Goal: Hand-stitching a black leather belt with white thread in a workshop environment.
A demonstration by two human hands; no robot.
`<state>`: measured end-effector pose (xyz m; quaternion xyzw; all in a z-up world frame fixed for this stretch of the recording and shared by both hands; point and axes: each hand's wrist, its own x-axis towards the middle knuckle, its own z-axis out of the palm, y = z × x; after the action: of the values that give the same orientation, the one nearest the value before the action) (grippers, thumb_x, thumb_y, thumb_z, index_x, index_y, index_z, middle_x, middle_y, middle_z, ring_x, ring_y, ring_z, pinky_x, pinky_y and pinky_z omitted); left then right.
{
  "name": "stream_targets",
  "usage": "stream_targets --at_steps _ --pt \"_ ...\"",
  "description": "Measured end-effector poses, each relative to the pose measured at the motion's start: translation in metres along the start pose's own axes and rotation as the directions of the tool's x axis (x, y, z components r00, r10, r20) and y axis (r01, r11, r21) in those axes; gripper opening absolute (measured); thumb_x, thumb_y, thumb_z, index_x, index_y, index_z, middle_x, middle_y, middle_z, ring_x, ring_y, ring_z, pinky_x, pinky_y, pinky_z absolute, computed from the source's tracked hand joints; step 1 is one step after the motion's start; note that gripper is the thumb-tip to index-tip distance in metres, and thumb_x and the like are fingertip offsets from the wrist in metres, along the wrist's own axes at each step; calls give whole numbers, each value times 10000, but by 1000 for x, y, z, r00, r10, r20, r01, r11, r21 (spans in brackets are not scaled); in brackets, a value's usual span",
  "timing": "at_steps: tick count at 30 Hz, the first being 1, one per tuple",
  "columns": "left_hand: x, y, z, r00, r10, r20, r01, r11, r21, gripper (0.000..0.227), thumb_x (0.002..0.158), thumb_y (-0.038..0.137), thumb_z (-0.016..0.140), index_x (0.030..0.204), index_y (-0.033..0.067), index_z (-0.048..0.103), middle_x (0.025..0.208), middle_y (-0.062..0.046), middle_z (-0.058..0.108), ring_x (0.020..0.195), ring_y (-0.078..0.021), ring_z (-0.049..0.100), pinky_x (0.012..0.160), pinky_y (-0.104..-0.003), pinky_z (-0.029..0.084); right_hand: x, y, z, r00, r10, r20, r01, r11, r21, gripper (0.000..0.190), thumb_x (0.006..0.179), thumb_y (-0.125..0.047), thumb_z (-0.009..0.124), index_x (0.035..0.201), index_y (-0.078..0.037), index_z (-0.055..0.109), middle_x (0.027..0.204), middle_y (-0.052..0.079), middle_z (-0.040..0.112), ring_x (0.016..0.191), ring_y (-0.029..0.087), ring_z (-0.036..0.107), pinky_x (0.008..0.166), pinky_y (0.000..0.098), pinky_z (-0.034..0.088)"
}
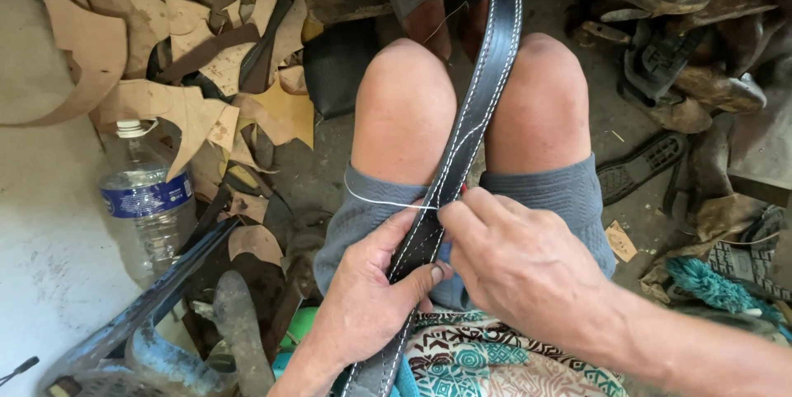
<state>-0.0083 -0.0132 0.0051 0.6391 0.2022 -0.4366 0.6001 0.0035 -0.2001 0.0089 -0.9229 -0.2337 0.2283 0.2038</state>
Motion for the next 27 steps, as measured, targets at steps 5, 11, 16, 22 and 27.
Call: stream_targets --at_steps 5,11,16,22,27 --pt "2 -5 0 1000 28 -14 -27 997 76 665 834 91 760 1468 200 589 921 12 742 461 -93 668 498 -235 594 9 11 2 994 -109 11 109 994 -27 84 910 -147 565 876 -126 491 798 54 542 640 287 615 486 439 528" --pt "3 -4 1 999 29 -21 -26 994 107 653 836 73 748 1448 252 607 1033 43 779 462 -100 677 486 -229 615 17 17 -3 950 274 150 -312 805 506 140 811 -162 585 924 -170 668 763 22 768 659 233 691 650 384 544" --pt "3 -5 1 998 55 -1 -54 984 170 641 838 104 747 1446 241 597 974 36 787 477 -91 702 565 -229 636 5 26 17 950 -307 -58 298 946 -131 64 895 -155 556 888 -113 508 801 54 524 630 265 586 465 416 517" --pt "5 -4 1 999 37 -17 -35 992 125 657 824 74 752 1438 260 609 1029 30 788 478 -99 697 500 -228 681 23 20 -4 837 421 351 -544 557 628 97 817 -123 651 857 -138 739 546 -29 618 520 97 499 523 284 469" --pt "5 -3 4 1000 -5 -18 8 991 133 663 825 86 748 1446 274 615 1020 53 782 458 -96 668 494 -224 642 15 25 -4 977 148 151 -203 854 479 55 877 -199 585 897 -170 628 788 20 726 703 258 694 659 400 536"
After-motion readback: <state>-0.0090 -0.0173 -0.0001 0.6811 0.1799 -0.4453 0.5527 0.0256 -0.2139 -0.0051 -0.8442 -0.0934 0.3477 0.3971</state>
